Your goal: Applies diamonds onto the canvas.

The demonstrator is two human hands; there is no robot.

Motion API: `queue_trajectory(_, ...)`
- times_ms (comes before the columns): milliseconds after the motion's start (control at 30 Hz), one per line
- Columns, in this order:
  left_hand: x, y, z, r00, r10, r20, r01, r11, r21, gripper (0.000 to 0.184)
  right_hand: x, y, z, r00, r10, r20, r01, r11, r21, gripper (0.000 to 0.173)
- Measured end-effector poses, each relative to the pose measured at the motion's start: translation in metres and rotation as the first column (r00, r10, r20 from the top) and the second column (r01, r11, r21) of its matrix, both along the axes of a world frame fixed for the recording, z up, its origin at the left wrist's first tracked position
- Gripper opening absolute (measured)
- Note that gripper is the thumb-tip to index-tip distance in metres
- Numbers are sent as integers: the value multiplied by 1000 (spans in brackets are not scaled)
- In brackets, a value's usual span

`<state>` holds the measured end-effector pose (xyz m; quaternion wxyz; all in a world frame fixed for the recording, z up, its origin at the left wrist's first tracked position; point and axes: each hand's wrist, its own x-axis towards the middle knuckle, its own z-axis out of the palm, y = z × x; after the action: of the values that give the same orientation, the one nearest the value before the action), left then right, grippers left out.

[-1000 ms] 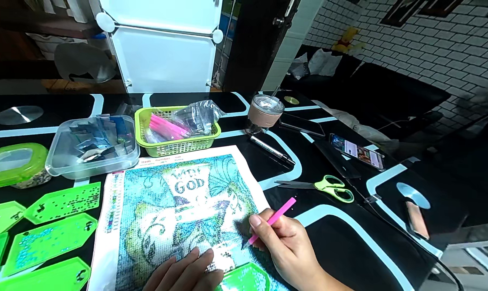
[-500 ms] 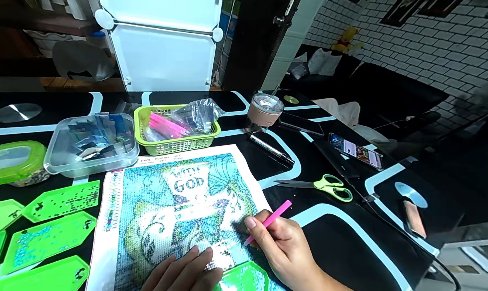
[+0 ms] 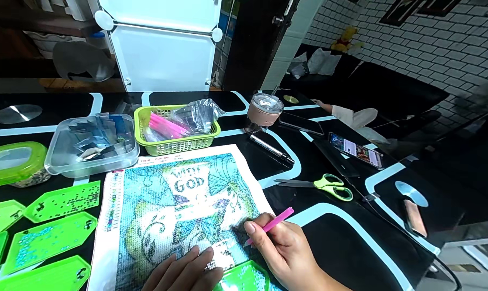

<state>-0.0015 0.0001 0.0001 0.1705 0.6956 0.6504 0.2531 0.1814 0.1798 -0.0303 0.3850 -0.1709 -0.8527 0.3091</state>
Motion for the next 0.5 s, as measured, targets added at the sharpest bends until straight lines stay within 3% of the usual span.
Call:
queue_trajectory(233,1,0,1,1000,1,7,0,1000,-13,46,1,2,1,995,44,-94,-54,994,-97,30)
queue_trajectory(500,0,0,1,1000,3,10,-3,1000,-5,46,0,1,-1,997,42,-60,-47,995,-89,29)
